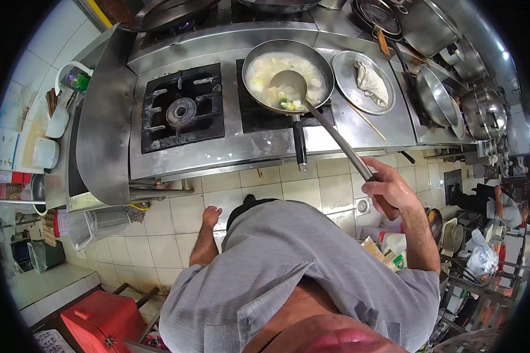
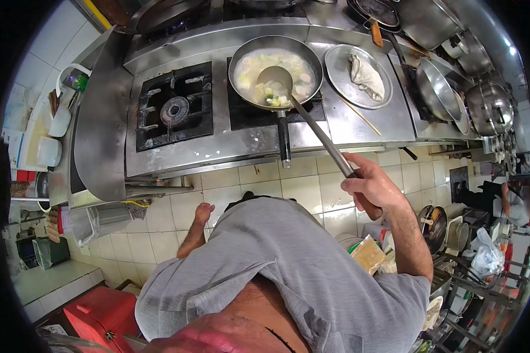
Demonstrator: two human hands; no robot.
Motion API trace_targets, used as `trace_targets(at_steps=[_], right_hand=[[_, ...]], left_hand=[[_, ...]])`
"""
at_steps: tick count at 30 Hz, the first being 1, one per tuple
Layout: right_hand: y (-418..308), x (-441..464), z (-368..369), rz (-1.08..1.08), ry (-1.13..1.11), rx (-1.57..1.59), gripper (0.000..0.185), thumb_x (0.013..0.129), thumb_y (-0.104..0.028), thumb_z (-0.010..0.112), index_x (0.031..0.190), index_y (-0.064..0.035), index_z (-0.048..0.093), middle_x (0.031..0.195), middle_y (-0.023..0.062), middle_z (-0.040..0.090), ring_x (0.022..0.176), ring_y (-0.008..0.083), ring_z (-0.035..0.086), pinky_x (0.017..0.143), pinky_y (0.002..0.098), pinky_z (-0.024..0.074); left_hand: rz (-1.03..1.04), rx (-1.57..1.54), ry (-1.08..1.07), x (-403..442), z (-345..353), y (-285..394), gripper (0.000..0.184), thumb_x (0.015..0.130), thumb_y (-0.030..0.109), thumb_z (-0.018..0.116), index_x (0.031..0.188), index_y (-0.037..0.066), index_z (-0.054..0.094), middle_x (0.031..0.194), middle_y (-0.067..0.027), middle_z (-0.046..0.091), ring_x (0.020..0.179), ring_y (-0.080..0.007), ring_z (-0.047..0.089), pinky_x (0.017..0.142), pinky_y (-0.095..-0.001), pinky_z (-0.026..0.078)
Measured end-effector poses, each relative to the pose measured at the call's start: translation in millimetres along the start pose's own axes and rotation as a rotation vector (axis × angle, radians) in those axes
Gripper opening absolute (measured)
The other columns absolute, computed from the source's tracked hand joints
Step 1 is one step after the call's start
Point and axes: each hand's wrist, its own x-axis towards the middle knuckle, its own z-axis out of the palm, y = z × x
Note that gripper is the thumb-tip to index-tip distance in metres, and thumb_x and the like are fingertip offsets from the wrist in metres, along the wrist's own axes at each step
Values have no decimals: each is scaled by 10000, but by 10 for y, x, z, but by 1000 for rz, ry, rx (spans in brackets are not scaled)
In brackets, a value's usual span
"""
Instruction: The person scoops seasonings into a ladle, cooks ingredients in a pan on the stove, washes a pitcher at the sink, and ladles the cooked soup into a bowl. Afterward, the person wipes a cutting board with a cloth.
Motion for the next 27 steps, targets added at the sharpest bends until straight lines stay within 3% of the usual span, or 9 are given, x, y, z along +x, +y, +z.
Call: trace_targets(at_steps=[1,9,13,14,18,22,24,26,27], right_hand=[[-7,24,23,-1,0,1,624,744,-4,550,1319,19,309,585,44,474,376,120,441,348,262,352],[134,335,27,1,-268,932,374,780,-60,513,1135,10,415,566,38,446,329,118,384,306,245,289],[278,529,192,-36,-280,803,239,764,-33,498,998,-2,459,567,39,439,324,125,372,306,273,257],[73,358,396,-55,-169,755,255,757,-29,496,1009,0,471,566,30,433,323,127,368,309,280,263],[143,477,146,-85,-299,892,320,766,-45,498,1082,-12,457,580,33,439,334,132,388,313,277,283],[56,371,488,-85,-129,743,316,775,-33,477,1089,-22,453,601,21,451,342,109,408,314,245,288],[66,340,379,-66,-166,771,311,777,-28,470,1086,-17,443,607,26,454,347,114,411,316,245,291],[122,415,229,-36,-342,1042,311,776,-32,474,1083,-7,429,604,46,453,355,145,423,321,267,301],[125,444,262,-49,-303,994,307,784,-49,473,1083,-2,429,605,45,449,363,145,428,326,264,310]], left_hand=[[-13,5,-16,68,45,-106,463,741,359,663,1025,1,589,1030,-150,621,983,-261,579,865,-325,444],[-74,-165,-24,117,120,-65,473,740,352,668,1042,-2,578,1032,-140,619,963,-248,582,858,-317,445],[-43,-179,-9,109,99,31,460,737,337,680,1034,-1,583,1020,-144,621,953,-246,584,852,-318,449],[-38,-176,-5,96,81,53,458,736,337,682,1032,0,585,1020,-144,622,954,-246,585,853,-318,448],[-44,-155,-16,171,76,5,447,738,331,684,1024,1,589,1019,-142,623,960,-246,584,857,-319,447],[-63,-196,-16,214,93,-2,429,739,323,684,1012,4,595,1013,-139,625,958,-244,584,851,-322,447],[-68,-203,-14,223,74,43,421,739,321,684,1004,4,598,1000,-136,627,947,-240,584,845,-323,448],[-70,-205,-40,212,88,64,406,738,314,683,985,4,599,961,-123,633,908,-223,585,822,-319,453],[-69,-203,-46,210,107,80,406,738,314,683,985,4,599,961,-123,633,908,-223,585,822,-319,453]])
